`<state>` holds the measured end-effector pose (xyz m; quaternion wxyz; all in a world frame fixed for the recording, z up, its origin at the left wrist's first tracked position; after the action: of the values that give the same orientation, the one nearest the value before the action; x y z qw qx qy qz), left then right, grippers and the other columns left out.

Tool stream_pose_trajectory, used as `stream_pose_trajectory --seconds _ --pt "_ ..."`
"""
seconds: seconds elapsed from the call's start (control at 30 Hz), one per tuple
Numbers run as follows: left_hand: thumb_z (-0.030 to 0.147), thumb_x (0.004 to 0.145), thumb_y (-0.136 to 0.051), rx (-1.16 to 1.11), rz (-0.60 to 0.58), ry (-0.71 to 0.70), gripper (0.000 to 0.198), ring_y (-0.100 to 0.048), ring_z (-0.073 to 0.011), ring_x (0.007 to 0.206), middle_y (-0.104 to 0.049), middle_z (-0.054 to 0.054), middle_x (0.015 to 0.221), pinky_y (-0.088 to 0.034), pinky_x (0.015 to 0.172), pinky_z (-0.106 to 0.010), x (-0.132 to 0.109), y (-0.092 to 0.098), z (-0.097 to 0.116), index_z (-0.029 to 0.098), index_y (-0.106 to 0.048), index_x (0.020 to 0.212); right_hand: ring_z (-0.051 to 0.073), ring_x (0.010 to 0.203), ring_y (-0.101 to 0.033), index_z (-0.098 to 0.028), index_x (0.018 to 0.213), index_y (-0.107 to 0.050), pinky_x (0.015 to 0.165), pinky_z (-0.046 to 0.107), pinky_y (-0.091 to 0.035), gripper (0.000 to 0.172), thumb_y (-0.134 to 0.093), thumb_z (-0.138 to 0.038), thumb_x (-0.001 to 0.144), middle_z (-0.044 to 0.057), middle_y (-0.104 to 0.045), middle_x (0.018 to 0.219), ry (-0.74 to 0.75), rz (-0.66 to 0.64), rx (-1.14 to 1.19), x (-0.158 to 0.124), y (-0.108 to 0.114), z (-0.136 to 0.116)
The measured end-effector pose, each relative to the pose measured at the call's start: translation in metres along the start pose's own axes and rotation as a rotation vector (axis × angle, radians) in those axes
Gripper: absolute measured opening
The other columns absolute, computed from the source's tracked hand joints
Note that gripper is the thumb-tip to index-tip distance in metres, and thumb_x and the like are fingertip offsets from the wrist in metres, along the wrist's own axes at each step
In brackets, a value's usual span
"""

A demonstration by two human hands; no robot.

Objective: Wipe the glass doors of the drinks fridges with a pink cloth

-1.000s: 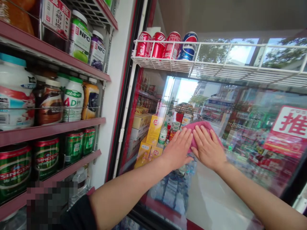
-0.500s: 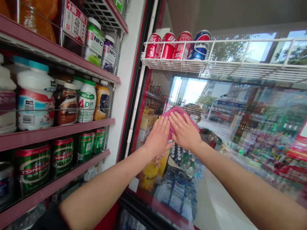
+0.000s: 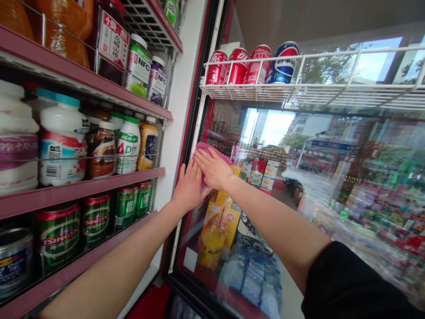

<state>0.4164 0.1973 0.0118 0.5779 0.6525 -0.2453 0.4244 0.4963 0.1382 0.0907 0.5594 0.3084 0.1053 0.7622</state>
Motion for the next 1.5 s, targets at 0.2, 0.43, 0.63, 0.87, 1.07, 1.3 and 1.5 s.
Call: stream_pose_trajectory --seconds 0.2,0.43,0.63,0.87,1.07,1.3,1.5 --pt "0.048 0.092 -0.066 -0.03 -0.012 -0.021 0.102 -0.02 -0.0439 0.172 -0.027 -0.03 0.18 -0.021 0.139 -0.062 0.001 -0.001 0.034 -0.004 -0.026 0.17 0.037 0.171 -0.025 0.001 0.17 -0.038 0.142 0.06 -0.016 0.077 -0.054 -0.028 0.1 0.02 -0.028 0.182 -0.041 0.075 0.006 -0.046 -0.003 0.007" --pt "0.056 0.097 -0.059 -0.036 -0.084 -0.228 0.098 -0.019 -0.0381 0.173 -0.026 -0.023 0.183 -0.017 0.141 -0.06 -0.018 -0.001 0.129 -0.001 -0.029 0.171 0.041 0.169 -0.028 0.002 0.17 -0.037 0.141 0.062 -0.012 0.08 -0.059 -0.037 0.103 0.024 -0.031 0.181 -0.221 0.14 -0.045 -0.179 0.008 0.014" --pt "0.059 0.098 -0.06 0.006 -0.096 -0.312 0.099 -0.011 -0.0351 0.175 -0.021 -0.022 0.184 -0.017 0.142 -0.058 -0.033 -0.008 0.18 0.001 -0.028 0.172 0.042 0.165 -0.036 -0.002 0.169 -0.041 0.138 0.065 -0.019 0.076 -0.058 -0.036 0.103 0.024 -0.039 0.177 -0.345 0.145 -0.083 -0.24 0.009 0.01" --pt "0.056 0.097 -0.062 0.064 -0.144 -0.254 0.102 -0.012 -0.0399 0.174 -0.018 -0.025 0.183 -0.014 0.141 -0.063 -0.027 -0.008 0.14 -0.004 -0.028 0.171 0.041 0.166 -0.034 -0.003 0.17 -0.04 0.138 0.065 -0.017 0.073 -0.055 -0.032 0.104 0.023 -0.034 0.179 -0.334 0.139 -0.03 -0.19 -0.002 -0.003" --pt "0.05 0.097 -0.059 0.101 -0.156 -0.197 0.096 -0.018 -0.0398 0.173 -0.027 -0.026 0.181 -0.01 0.141 -0.065 -0.006 0.007 0.067 -0.004 -0.029 0.17 0.041 0.17 -0.027 0.001 0.17 -0.037 0.14 0.065 -0.015 0.077 -0.053 -0.029 0.101 0.024 -0.031 0.181 -0.266 0.183 0.109 -0.105 -0.009 -0.007" --pt "0.044 0.097 -0.054 0.137 -0.14 -0.139 0.089 -0.012 -0.0396 0.174 -0.032 -0.021 0.181 0.0 0.139 -0.07 0.022 0.03 -0.005 0.0 -0.031 0.171 0.038 0.171 -0.024 0.005 0.168 -0.039 0.141 0.066 -0.01 0.075 -0.046 -0.019 0.097 0.024 -0.029 0.181 -0.265 0.251 0.224 -0.018 -0.011 -0.01" --pt "0.04 0.095 -0.054 0.179 -0.183 -0.139 0.088 -0.009 -0.0382 0.175 -0.032 -0.017 0.182 0.002 0.14 -0.069 0.012 0.027 -0.02 0.005 -0.031 0.172 0.037 0.173 -0.019 0.007 0.166 -0.038 0.141 0.066 -0.008 0.072 -0.038 -0.013 0.098 0.027 -0.027 0.181 -0.38 0.31 0.293 -0.004 -0.025 -0.039"
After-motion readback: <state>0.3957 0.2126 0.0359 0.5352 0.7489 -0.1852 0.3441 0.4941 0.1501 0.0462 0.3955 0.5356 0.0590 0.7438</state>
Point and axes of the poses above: each hand's wrist, its own x-axis towards the middle knuckle, its own y-axis out of the back of the hand, z = x × y, the point moved 4 cm from there along x, towards the middle knuckle
